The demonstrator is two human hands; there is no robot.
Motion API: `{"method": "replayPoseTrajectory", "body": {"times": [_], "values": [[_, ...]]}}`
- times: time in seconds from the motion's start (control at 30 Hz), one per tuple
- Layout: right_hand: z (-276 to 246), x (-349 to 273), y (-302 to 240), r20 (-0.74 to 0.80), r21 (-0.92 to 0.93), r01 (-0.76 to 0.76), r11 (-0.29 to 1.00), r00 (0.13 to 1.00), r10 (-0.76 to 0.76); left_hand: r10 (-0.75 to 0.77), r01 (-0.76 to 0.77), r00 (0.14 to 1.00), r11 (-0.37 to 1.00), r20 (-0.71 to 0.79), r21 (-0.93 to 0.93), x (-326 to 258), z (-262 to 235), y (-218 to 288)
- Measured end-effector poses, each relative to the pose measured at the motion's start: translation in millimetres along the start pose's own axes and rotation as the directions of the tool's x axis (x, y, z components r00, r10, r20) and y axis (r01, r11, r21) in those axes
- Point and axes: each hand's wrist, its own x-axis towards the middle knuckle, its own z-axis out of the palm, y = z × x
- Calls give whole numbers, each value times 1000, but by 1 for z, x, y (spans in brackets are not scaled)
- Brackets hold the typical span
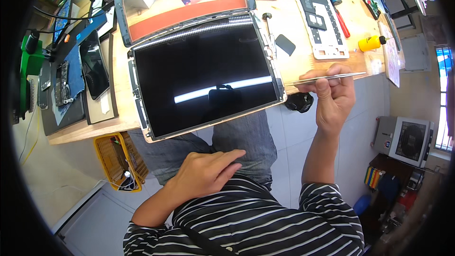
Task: The person removes a protective film from a tablet screen, then uses tweezers and a red utility knife to pry and cut adhesive along the tablet's edges. The person briefly opens a black pouch and continues prying the tablet bezel with tweezers.
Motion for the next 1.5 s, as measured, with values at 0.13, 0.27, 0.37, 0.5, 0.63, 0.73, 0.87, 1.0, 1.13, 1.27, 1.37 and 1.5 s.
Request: {"method": "replayPoseTrajectory", "body": {"times": [0.13,0.27,0.37,0.5,0.63,0.73,0.87,1.0,1.13,1.27,1.37,1.5], "values": [[-2,1,8,64,42,10,999,998,-12,-4,4,1000,1000,-25,-2,0,-7,3],[-10,-4,13,112,32,32,999,993,-35,48,-49,997,999,-53,-19,12,-4,5],[-6,-2,16,119,43,32,999,992,-37,82,-84,995,996,-53,-23,26,-1,4],[-3,-4,16,113,48,10,999,993,-16,98,-98,995,995,6,3,35,-1,8],[0,-2,13,120,-32,20,999,993,-16,112,-113,994,993,16,33,40,-1,9],[-1,-3,14,108,-47,12,999,994,-7,96,-97,995,995,10,37,38,1,6],[-1,1,15,85,-44,18,999,996,-14,81,-81,997,996,13,27,37,1,6],[6,8,15,62,-21,40,999,997,-39,78,-79,997,996,13,31,38,0,7],[6,8,16,87,66,46,997,995,-51,76,-77,997,996,14,40,38,-1,8],[5,7,13,118,11,35,999,992,-36,93,-94,996,994,16,61,39,0,8],[0,5,14,149,-12,55,998,987,-53,111,-109,993,993,-46,43,39,2,10],[-3,1,12,148,9,12,1000,989,-13,131,-129,990,991,-47,43,43,-2,15]]}}
